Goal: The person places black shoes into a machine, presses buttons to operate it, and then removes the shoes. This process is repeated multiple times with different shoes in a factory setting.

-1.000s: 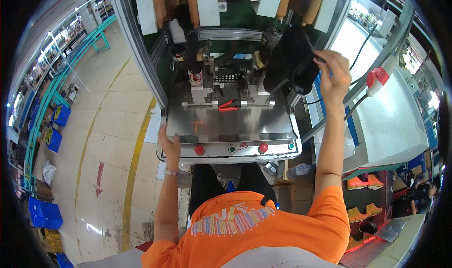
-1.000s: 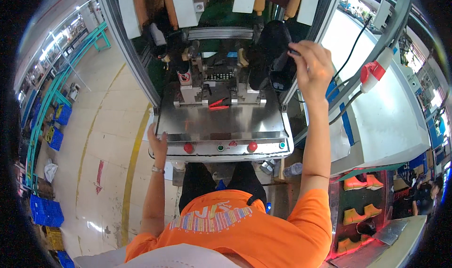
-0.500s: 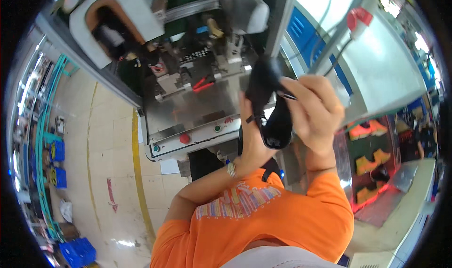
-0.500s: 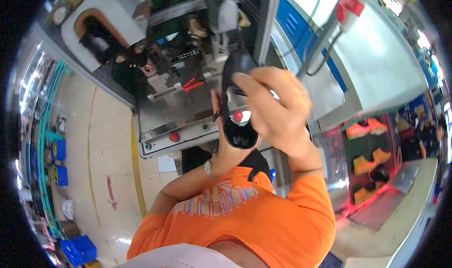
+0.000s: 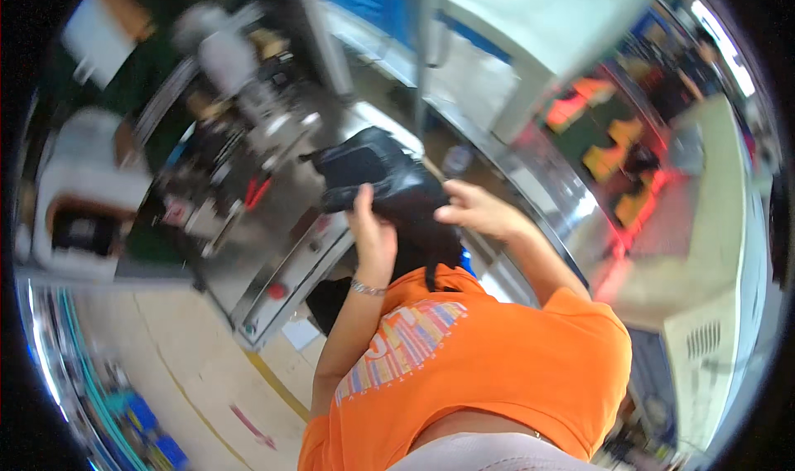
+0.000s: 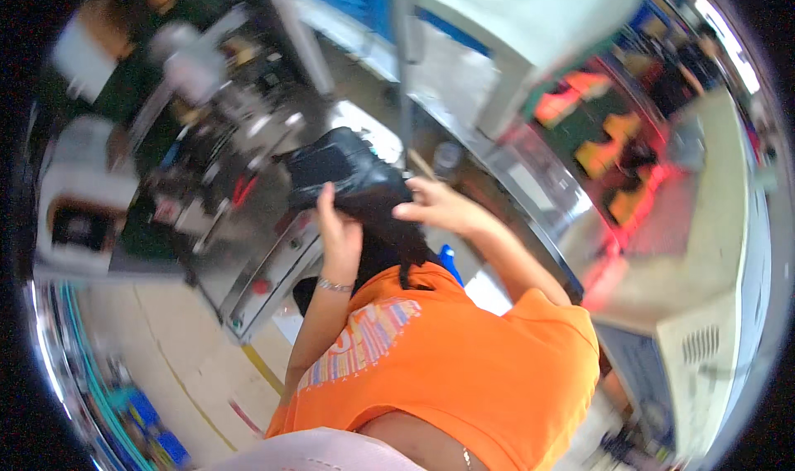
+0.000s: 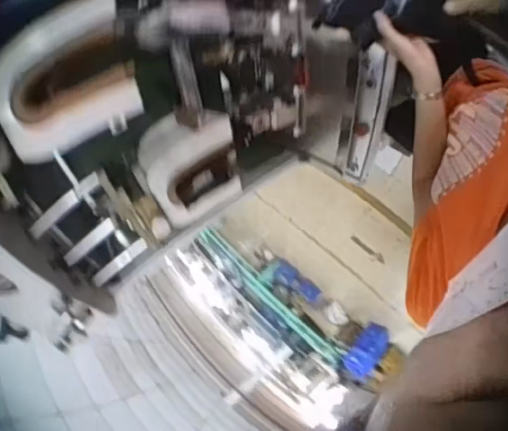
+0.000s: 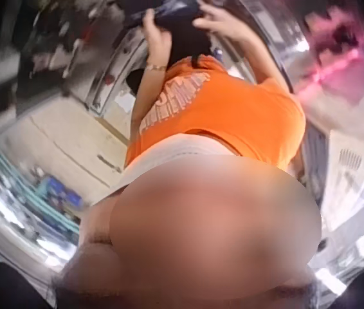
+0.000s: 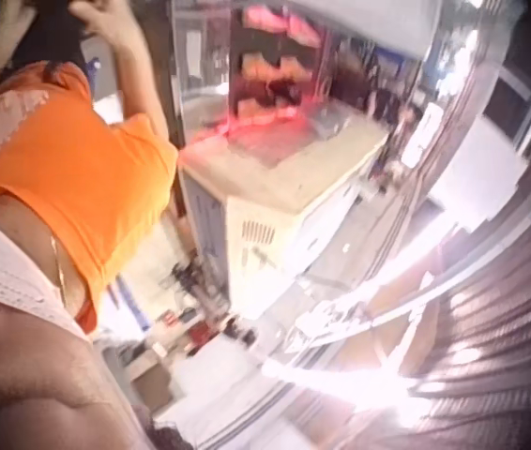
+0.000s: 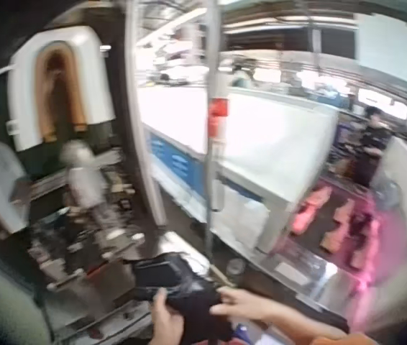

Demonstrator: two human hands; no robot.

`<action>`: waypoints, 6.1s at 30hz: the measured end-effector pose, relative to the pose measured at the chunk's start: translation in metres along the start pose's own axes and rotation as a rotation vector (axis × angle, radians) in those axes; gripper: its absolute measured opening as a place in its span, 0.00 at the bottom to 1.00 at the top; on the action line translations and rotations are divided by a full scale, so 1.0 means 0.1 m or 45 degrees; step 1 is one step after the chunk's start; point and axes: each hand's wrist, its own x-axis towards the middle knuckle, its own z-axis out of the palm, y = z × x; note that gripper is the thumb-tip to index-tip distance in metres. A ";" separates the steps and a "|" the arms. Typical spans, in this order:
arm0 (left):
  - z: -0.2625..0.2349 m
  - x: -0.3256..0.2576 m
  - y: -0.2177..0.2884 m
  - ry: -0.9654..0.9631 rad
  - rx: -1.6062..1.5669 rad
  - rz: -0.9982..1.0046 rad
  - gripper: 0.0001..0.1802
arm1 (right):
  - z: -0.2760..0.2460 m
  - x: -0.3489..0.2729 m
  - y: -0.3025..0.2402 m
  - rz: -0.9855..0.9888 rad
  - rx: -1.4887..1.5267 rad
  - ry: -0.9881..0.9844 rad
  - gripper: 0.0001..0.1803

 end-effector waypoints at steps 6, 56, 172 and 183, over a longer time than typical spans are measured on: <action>-0.27 -0.04 -0.45 -0.086 0.313 -0.744 0.23 | -0.08 -0.24 0.42 -0.009 0.478 0.500 0.15; -1.42 0.65 0.13 0.198 2.741 1.225 0.22 | 0.33 2.36 1.19 -0.432 -0.805 1.544 0.09; 1.21 -0.31 1.62 0.000 2.350 1.889 0.31 | 1.15 2.54 -0.59 -0.404 1.356 -0.787 0.28; 1.02 -0.04 1.39 0.238 2.582 1.696 0.35 | 1.19 2.75 -0.82 -0.405 1.378 -0.797 0.28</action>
